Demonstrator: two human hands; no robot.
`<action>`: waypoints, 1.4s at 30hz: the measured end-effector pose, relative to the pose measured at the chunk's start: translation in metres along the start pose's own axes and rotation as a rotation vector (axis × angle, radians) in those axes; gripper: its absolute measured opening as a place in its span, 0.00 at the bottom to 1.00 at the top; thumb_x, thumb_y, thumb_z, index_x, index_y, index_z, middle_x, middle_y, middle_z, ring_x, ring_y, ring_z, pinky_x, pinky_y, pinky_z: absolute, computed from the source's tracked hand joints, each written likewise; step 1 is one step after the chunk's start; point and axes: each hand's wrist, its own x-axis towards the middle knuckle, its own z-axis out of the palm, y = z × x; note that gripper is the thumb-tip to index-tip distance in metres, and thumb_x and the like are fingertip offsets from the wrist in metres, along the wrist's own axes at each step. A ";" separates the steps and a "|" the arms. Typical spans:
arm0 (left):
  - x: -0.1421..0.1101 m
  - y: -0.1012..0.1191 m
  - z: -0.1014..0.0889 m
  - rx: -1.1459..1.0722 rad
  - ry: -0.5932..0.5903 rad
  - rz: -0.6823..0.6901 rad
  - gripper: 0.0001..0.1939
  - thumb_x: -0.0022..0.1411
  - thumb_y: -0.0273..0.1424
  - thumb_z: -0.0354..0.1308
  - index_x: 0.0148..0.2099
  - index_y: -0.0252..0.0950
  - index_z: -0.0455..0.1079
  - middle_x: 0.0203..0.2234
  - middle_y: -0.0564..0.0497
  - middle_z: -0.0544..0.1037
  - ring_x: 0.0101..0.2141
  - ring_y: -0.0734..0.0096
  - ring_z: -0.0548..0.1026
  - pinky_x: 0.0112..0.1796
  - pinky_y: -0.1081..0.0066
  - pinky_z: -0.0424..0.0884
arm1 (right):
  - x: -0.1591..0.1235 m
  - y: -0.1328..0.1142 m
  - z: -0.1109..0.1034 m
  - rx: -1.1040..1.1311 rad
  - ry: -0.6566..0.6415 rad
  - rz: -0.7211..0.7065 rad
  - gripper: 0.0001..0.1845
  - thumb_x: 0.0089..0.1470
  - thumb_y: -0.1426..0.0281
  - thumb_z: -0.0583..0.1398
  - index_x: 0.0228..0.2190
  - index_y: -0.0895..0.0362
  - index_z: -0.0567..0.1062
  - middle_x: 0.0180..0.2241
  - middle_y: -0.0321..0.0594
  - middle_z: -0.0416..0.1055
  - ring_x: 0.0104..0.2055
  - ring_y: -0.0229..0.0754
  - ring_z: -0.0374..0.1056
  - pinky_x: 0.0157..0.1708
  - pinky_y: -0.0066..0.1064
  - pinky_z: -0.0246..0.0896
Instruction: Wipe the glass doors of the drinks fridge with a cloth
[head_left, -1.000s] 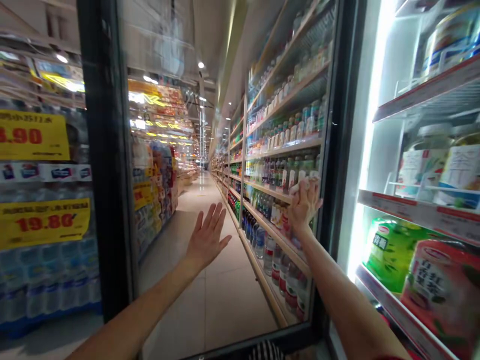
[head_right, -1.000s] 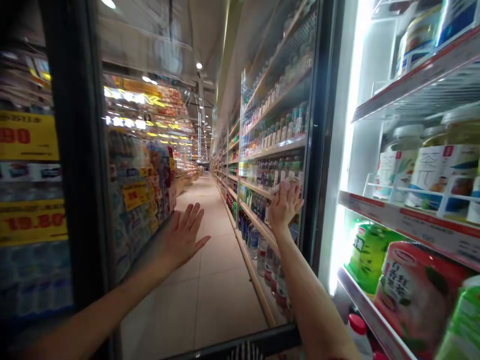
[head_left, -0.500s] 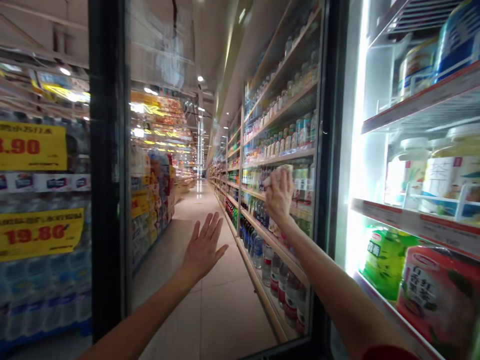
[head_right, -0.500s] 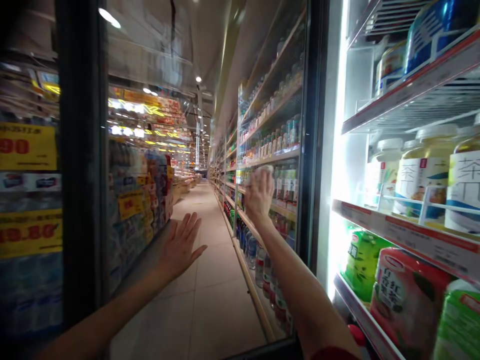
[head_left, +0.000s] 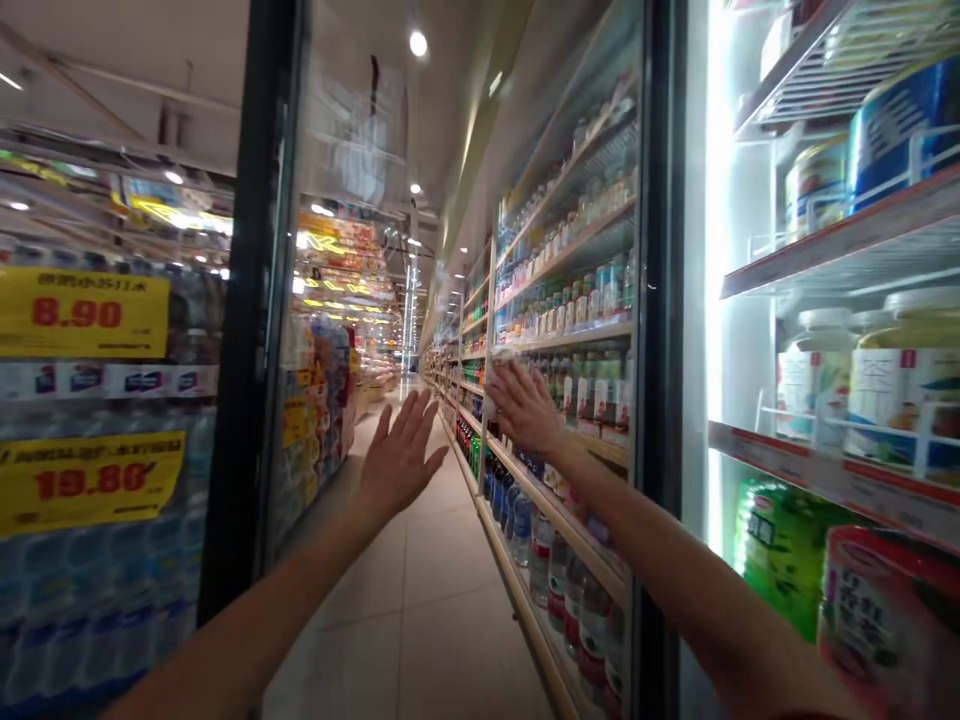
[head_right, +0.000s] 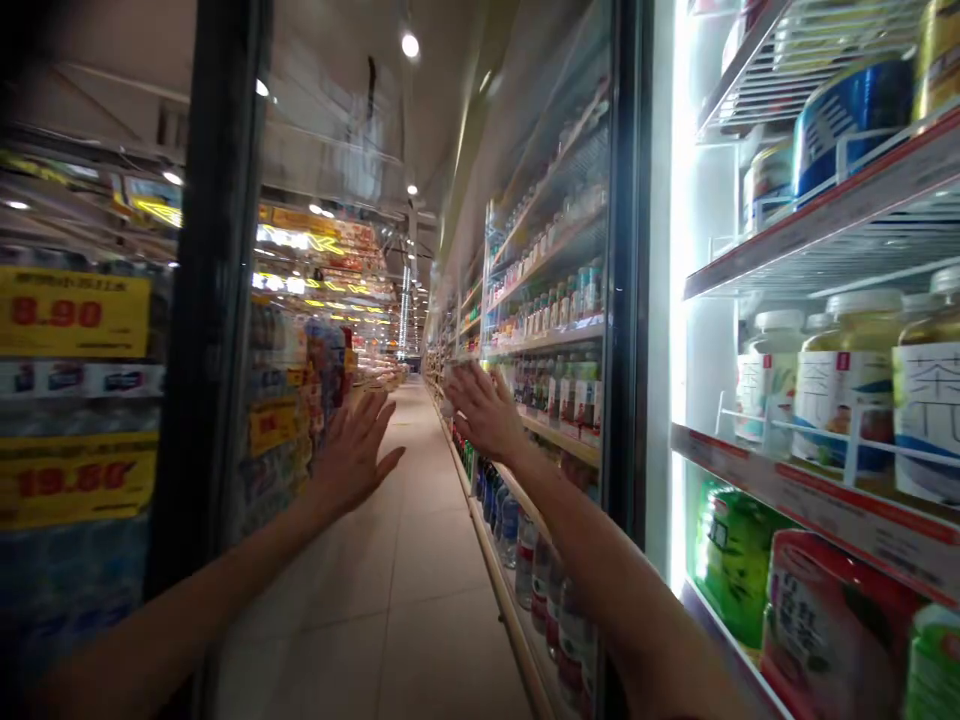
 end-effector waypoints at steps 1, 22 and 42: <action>0.005 -0.006 -0.003 0.014 0.008 -0.017 0.29 0.62 0.38 0.45 0.63 0.33 0.48 0.61 0.44 0.53 0.61 0.59 0.49 0.58 0.54 0.47 | -0.003 0.009 -0.003 -0.025 0.007 0.023 0.26 0.56 0.65 0.49 0.56 0.47 0.57 0.62 0.37 0.49 0.64 0.46 0.38 0.59 0.50 0.39; 0.026 -0.040 -0.010 0.104 -0.021 0.019 0.29 0.63 0.38 0.43 0.63 0.32 0.48 0.61 0.44 0.52 0.61 0.60 0.49 0.59 0.55 0.42 | 0.017 -0.039 -0.002 -0.019 -0.018 0.098 0.28 0.56 0.63 0.49 0.57 0.55 0.57 0.62 0.43 0.47 0.65 0.49 0.33 0.60 0.48 0.36; 0.019 -0.022 0.000 0.044 -0.022 -0.045 0.34 0.63 0.37 0.44 0.65 0.30 0.35 0.63 0.42 0.45 0.63 0.61 0.39 0.59 0.56 0.42 | -0.036 -0.024 0.001 -0.111 0.099 0.537 0.29 0.56 0.64 0.48 0.58 0.59 0.55 0.62 0.51 0.45 0.65 0.54 0.34 0.57 0.56 0.38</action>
